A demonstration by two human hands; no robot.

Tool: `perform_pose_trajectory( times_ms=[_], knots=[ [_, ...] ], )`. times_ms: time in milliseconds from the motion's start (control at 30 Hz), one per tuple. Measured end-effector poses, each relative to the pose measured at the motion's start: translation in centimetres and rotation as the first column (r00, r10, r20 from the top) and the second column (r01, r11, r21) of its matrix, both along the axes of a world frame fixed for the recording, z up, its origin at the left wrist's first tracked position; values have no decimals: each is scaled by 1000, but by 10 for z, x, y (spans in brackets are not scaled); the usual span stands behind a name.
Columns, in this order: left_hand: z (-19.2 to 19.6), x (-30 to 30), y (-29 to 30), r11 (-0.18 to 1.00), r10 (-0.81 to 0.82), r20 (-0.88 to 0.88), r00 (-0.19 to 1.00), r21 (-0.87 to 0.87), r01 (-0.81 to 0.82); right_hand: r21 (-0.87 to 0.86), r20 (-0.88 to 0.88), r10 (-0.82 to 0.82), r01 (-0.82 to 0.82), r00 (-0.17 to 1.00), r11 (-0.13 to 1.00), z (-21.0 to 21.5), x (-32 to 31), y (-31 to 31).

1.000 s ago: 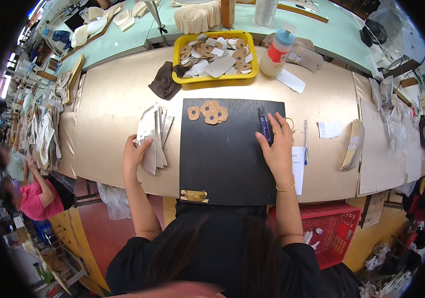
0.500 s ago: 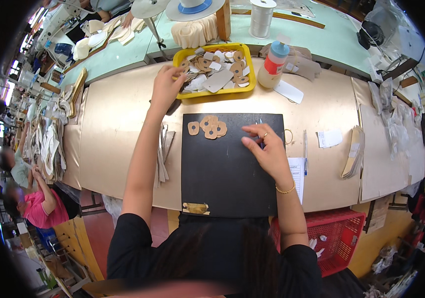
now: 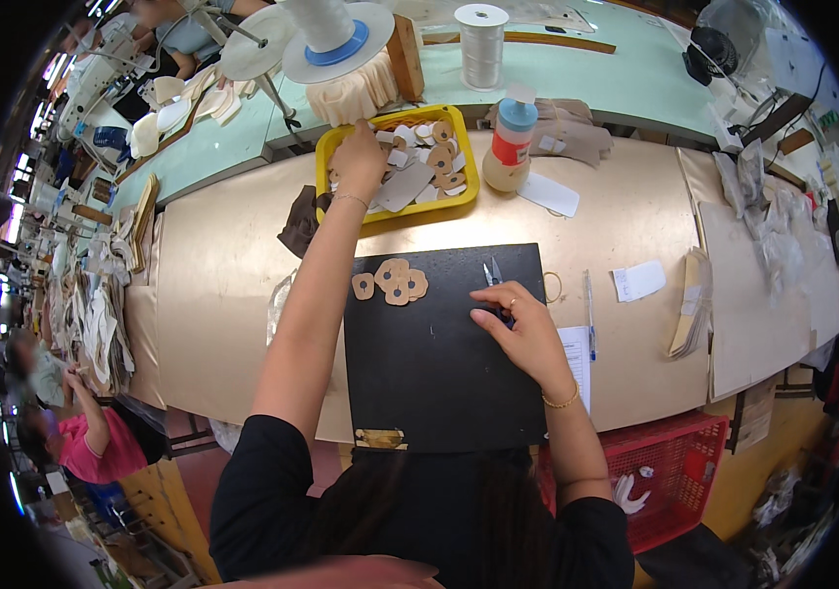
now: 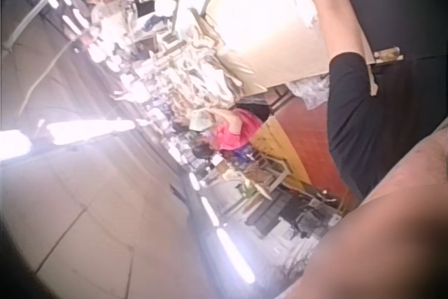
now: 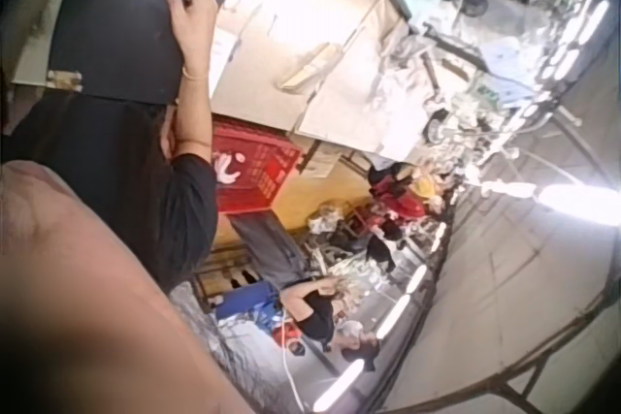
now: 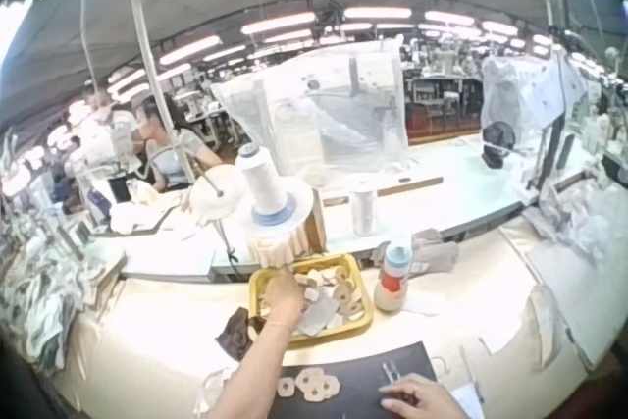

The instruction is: The person cuts small fabric pieces using scissors and then applies glue to circular cardboard pieces. The person places the glued pieces on a black work mat.

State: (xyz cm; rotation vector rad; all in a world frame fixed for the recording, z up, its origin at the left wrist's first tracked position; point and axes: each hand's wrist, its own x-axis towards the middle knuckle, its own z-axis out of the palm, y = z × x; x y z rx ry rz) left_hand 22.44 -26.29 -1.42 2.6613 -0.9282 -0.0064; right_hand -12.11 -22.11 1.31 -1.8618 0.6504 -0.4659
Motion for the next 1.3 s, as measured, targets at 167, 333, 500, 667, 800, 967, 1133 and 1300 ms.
perform_pose_trajectory(
  times_ms=[167, 333, 500, 667, 800, 967, 1133, 1300],
  knots=[
    [7, 5, 8, 987, -107, -33, 994, -125, 102, -30, -43, 43, -45, 998, 999, 11, 10, -2],
    [42, 24, 54, 885, -257, -748, 612, -437, -162, -101, -99, 96, -106, 991, 989, 27, 21, -14],
    [44, -11, 121, 608, -583, -795, 171, -566, -557, -278, -124, 99, -130, 987, 952, 19, 62, -49],
    [31, -52, 158, 599, -748, -639, -181, -533, -597, -511, -146, 85, -149, 986, 846, 7, 150, -90],
    [37, -50, 169, 665, -727, -682, -75, -673, -323, -174, -43, 387, -388, 921, 905, 25, 189, -88],
    [40, -53, 177, 732, -674, -727, -133, -633, -252, 105, -72, 670, -662, 739, 742, 51, 190, -54],
    [23, -75, 184, 686, -705, -680, -201, -580, -439, 68, -215, 538, -537, 815, 841, 53, 182, -39],
    [8, -87, 182, 677, -688, -713, -137, -561, -476, 87, -268, 542, -541, 796, 837, 45, 176, -39]
  ],
)
